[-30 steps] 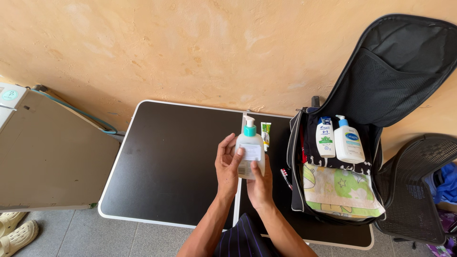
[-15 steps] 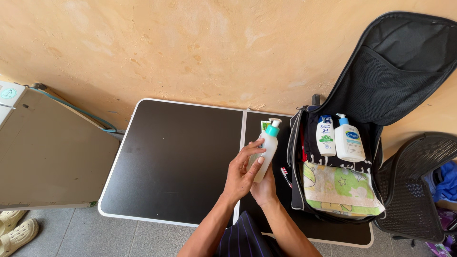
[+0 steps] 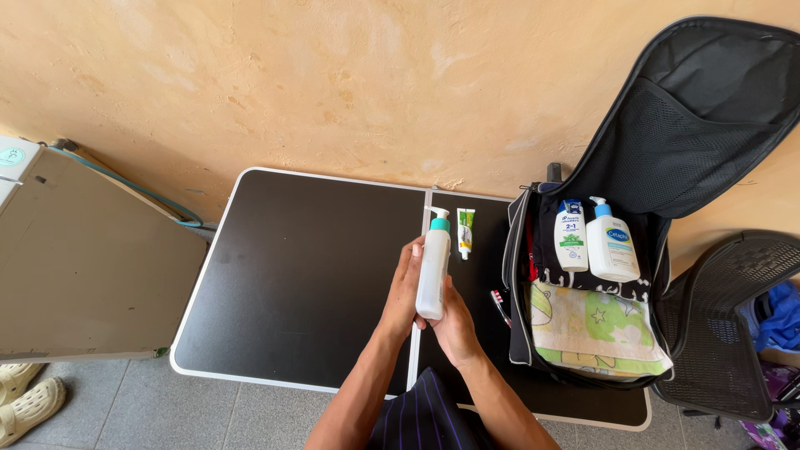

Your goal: The person packs toiletries into a rolling travel bag. They place several bottles of lotion, a tube of toothpaste, and a toothbrush into the bag, then close and zip it.

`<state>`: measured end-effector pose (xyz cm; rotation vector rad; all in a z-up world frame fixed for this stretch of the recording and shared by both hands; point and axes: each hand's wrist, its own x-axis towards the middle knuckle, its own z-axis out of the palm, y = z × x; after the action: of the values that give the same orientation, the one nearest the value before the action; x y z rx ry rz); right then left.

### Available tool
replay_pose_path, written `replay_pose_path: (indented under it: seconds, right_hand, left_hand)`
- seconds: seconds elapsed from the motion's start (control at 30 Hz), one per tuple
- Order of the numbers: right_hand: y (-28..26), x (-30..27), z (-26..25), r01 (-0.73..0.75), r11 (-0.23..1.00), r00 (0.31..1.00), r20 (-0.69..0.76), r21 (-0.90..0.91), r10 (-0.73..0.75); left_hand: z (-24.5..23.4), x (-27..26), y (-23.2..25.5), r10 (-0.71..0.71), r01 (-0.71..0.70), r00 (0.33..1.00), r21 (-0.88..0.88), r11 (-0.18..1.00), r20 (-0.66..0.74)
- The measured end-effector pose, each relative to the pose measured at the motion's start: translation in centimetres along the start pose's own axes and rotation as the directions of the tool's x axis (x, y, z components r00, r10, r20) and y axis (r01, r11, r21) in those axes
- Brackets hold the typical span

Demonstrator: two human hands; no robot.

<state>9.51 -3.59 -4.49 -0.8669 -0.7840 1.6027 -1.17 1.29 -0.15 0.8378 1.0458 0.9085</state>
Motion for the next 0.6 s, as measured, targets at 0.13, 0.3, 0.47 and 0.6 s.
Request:
replay_pose_path:
  seconds: [0.13,0.3,0.47,0.6]
  right_hand:
    - [-0.7,-0.4,0.4,-0.035,0.999,0.994,0.107,-0.019,0.036]
    - [-1.9,-0.9,1.0,-0.121,0.990,0.982,0.155,0.070,0.109]
    - [-2.6,-0.7,1.2,-0.149,0.949,0.966,0.247,0.277,0.079]
    - [-2.2,-0.3,0.7,-0.226,0.884,0.973,0.138,0.409,0.185]
  left_hand:
    - [-0.6,1.1,0.0,0.046,-0.037,0.996,-0.116,0.993,0.078]
    - [-1.3,1.6,0.8,-0.044,0.047,0.997,-0.052,0.998,0.057]
    - [-1.5,1.1,2.4,-0.015,0.015,1.000,-0.011,1.000,0.019]
    - [-1.3,0.7,3.6,0.032,-0.029,0.999,0.084,0.996,-0.035]
